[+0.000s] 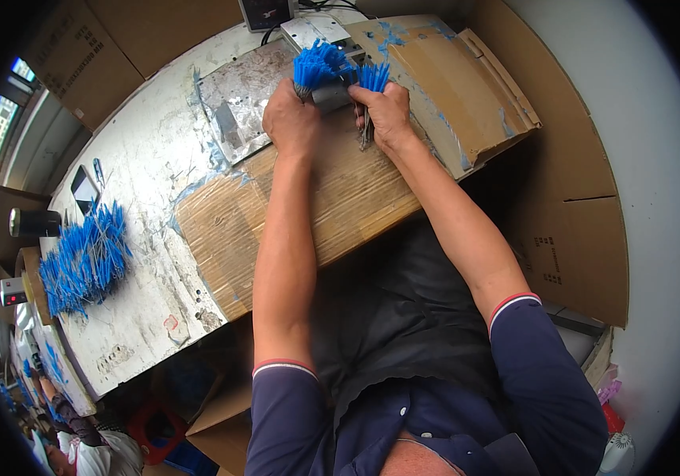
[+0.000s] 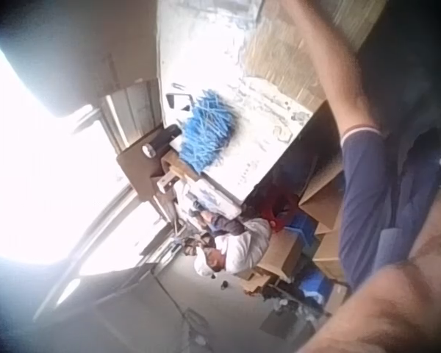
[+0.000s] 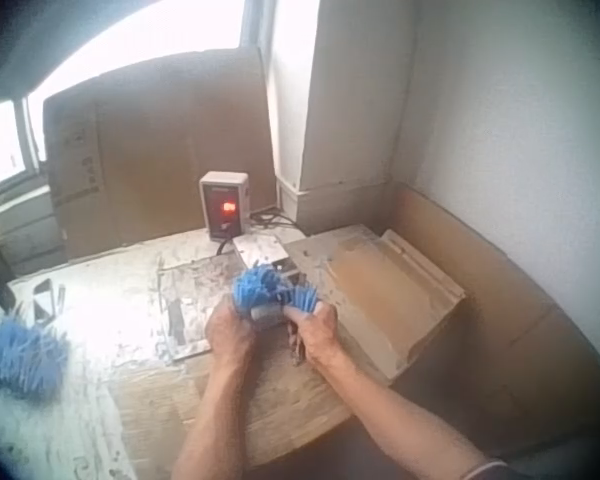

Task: Assembling blue brush bristles into metal holders using a specialized machine.

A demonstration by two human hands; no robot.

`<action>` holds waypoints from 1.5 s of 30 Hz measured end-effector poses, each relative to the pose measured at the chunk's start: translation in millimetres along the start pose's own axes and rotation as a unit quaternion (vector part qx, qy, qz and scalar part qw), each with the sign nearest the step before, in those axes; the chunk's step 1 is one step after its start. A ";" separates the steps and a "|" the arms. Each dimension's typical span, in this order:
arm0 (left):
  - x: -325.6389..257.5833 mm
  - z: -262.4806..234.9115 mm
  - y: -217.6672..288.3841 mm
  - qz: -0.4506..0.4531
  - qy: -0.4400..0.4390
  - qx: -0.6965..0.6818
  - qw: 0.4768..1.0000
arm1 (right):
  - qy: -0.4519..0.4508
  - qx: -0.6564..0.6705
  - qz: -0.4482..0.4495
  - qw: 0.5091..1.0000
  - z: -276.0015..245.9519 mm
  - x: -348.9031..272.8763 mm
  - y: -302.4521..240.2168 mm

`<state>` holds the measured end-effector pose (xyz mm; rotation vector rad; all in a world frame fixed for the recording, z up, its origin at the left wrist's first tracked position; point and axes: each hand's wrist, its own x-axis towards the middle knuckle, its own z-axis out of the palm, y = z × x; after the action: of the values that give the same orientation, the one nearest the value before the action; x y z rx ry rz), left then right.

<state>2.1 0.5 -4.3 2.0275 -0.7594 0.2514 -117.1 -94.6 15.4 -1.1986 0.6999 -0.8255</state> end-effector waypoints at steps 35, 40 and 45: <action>-2.5 5.5 7.6 0.004 0.045 -0.012 0.999 | 0.089 -0.289 -0.060 0.951 0.8 32.1 14.2; -2.3 1.1 1.5 0.015 0.048 0.024 0.998 | 0.043 0.017 -0.046 0.998 9.5 13.8 2.0; -1.3 1.5 -8.4 0.037 0.021 0.020 0.999 | 0.097 -0.024 -0.139 0.985 14.9 -10.0 12.0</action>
<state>5.9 3.1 -11.6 2.0275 -0.8111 0.3527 -108.0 -76.6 7.5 -1.2883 0.7216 -1.1753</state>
